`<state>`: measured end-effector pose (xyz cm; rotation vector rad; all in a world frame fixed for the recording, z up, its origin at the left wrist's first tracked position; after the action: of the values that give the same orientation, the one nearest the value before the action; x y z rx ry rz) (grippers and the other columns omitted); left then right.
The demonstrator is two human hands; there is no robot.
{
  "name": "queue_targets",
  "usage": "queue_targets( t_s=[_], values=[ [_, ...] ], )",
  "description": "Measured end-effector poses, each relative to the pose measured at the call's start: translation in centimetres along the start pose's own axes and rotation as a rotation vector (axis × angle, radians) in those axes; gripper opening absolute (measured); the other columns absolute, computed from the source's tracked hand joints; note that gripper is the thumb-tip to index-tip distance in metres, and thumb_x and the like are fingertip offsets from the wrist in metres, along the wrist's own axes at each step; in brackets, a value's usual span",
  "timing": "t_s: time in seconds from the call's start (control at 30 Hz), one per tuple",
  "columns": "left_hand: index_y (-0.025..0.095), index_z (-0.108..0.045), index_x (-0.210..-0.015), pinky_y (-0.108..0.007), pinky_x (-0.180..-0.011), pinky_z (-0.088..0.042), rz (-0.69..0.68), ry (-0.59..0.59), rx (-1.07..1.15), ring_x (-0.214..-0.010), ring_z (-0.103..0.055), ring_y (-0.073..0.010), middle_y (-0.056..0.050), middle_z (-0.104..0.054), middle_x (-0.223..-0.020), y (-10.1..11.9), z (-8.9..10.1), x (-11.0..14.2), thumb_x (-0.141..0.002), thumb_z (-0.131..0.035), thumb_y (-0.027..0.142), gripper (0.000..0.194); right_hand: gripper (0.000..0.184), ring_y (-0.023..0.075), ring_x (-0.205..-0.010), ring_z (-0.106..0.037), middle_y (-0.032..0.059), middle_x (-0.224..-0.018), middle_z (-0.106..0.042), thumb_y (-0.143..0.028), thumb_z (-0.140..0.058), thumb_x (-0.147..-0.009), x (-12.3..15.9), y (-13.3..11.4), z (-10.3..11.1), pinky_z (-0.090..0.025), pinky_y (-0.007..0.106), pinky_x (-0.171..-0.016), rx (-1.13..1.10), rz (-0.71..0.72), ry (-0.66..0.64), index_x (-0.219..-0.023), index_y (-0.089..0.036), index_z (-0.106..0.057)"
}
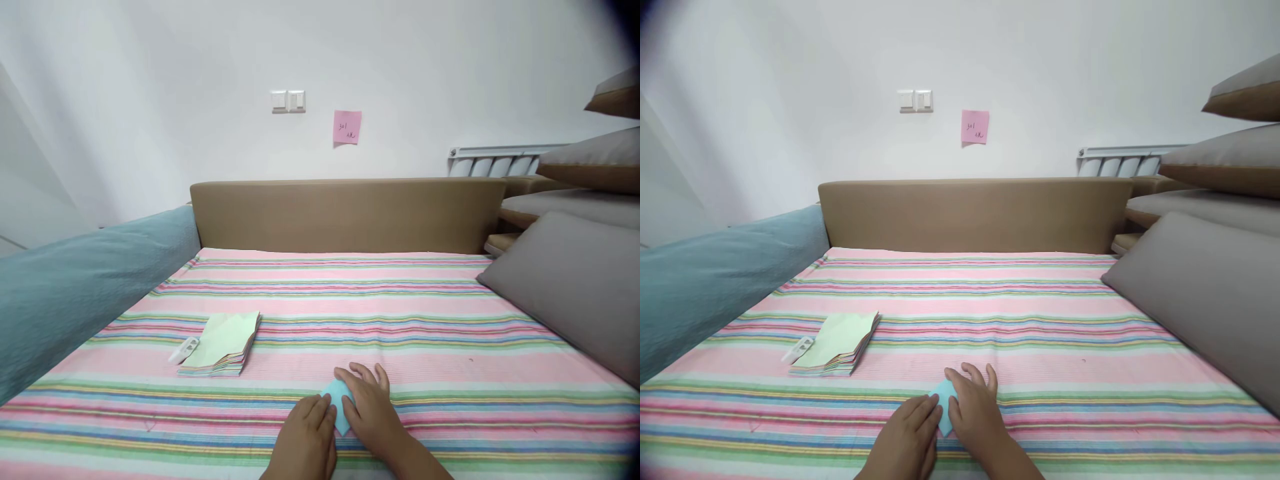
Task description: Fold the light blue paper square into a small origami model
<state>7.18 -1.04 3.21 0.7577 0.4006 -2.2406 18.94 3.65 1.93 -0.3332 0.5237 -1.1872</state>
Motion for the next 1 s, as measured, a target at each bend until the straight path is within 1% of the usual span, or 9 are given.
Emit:
queue_targets(
  t_s=[0.1, 0.27, 0.37, 0.47, 0.6, 0.7, 0.8, 0.9, 1.0],
  values=[
    [0.014, -0.063, -0.100, -0.038, -0.077, -0.055, 0.005, -0.001, 0.009, -0.089, -0.062, -0.0246, -0.008, -0.067, -0.103, -0.1, 0.1, 0.0, -0.067, -0.046, 0.009, 0.037, 0.047, 0.0271, -0.123, -0.039, 0.0023, -0.121, -0.059, -0.021, -0.041, -0.079, 0.0, 0.4, -0.2, -0.007, 0.058, -0.103, 0.036, 0.002, -0.011, -0.126, -0.027, -0.046],
    [0.015, -0.062, -0.103, -0.038, -0.079, -0.055, 0.011, -0.038, 0.056, -0.091, -0.061, -0.0247, -0.008, -0.066, -0.105, -0.4, 0.2, 0.1, -0.069, -0.047, 0.011, 0.037, 0.041, 0.0245, -0.117, -0.043, 0.0027, -0.122, -0.057, -0.023, -0.040, -0.082, 0.5, 0.3, 0.2, -0.015, 0.053, -0.102, 0.014, 0.107, 0.056, -0.123, -0.027, -0.047],
    [0.016, -0.062, -0.105, -0.039, -0.080, -0.054, 0.031, -0.079, 0.096, -0.092, -0.061, -0.0250, -0.008, -0.065, -0.107, -0.7, 0.1, 0.1, -0.070, -0.048, 0.011, 0.038, 0.030, 0.0201, -0.102, -0.050, 0.0012, -0.103, -0.062, -0.015, -0.040, -0.079, 1.2, -0.4, 0.9, -0.021, 0.048, -0.097, 0.015, 0.203, 0.131, -0.100, -0.027, -0.058],
    [0.018, -0.059, -0.109, -0.040, -0.083, -0.053, 0.055, -0.139, 0.147, -0.095, -0.059, -0.0252, -0.007, -0.064, -0.111, -0.9, -0.1, 0.1, -0.071, -0.049, 0.012, 0.040, 0.024, 0.0163, -0.084, -0.050, -0.0014, -0.083, -0.059, -0.009, -0.043, -0.071, 2.1, -1.4, 1.4, -0.026, 0.043, -0.090, -0.003, 0.317, 0.168, -0.081, -0.024, -0.059],
    [0.018, -0.047, -0.122, -0.042, -0.086, -0.050, 0.095, -0.202, 0.226, -0.098, -0.057, -0.0244, -0.009, -0.062, -0.111, -1.2, -0.2, 0.1, -0.070, -0.047, 0.009, 0.052, 0.030, 0.0161, -0.080, -0.047, -0.0012, -0.081, -0.056, -0.009, -0.044, -0.068, 2.8, -2.3, 1.7, -0.027, 0.040, -0.084, -0.007, 0.397, 0.156, -0.088, -0.025, -0.059],
    [0.016, -0.031, -0.132, -0.042, -0.084, -0.050, 0.119, -0.195, 0.255, -0.098, -0.056, -0.0245, -0.011, -0.060, -0.109, -1.3, 0.0, 0.2, -0.071, -0.046, 0.009, 0.064, 0.038, 0.0167, -0.081, -0.046, -0.0005, -0.084, -0.054, -0.009, -0.044, -0.068, 2.9, -2.8, 1.7, -0.027, 0.040, -0.084, 0.032, 0.410, 0.094, -0.098, -0.027, -0.058],
    [0.018, -0.022, -0.137, -0.042, -0.083, -0.051, 0.127, -0.179, 0.277, -0.097, -0.056, -0.0246, -0.011, -0.059, -0.109, -1.5, 0.1, 0.3, -0.071, -0.047, 0.009, 0.070, 0.043, 0.0176, -0.084, -0.046, 0.0000, -0.088, -0.054, -0.011, -0.046, -0.068, 2.8, -3.2, 1.5, -0.025, 0.042, -0.087, 0.085, 0.398, 0.026, -0.105, -0.029, -0.056],
    [0.020, -0.016, -0.139, -0.042, -0.082, -0.051, 0.125, -0.179, 0.290, -0.096, -0.056, -0.0248, -0.011, -0.058, -0.109, -1.7, -0.3, 0.4, -0.070, -0.047, 0.009, 0.076, 0.040, 0.0175, -0.084, -0.046, -0.0003, -0.088, -0.053, -0.012, -0.046, -0.069, 2.7, -3.0, 1.0, -0.022, 0.044, -0.089, 0.127, 0.397, 0.010, -0.103, -0.030, -0.056],
    [0.021, -0.009, -0.139, -0.042, -0.080, -0.051, 0.104, -0.181, 0.289, -0.095, -0.057, -0.0251, -0.010, -0.059, -0.109, -1.9, -0.8, 0.5, -0.067, -0.048, 0.008, 0.083, 0.034, 0.0168, -0.080, -0.046, -0.0009, -0.085, -0.052, -0.014, -0.048, -0.066, 2.7, -2.4, 0.3, -0.022, 0.043, -0.088, 0.151, 0.455, 0.060, -0.094, -0.028, -0.059]
  ],
)
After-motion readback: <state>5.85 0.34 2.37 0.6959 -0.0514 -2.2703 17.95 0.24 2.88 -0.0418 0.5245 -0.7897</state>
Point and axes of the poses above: each hand's wrist, its own x-axis away from the middle knuckle, its own z-axis out of the back of the hand, y = z × x, the point moved 6 cm from there along -x, towards the middle knuckle
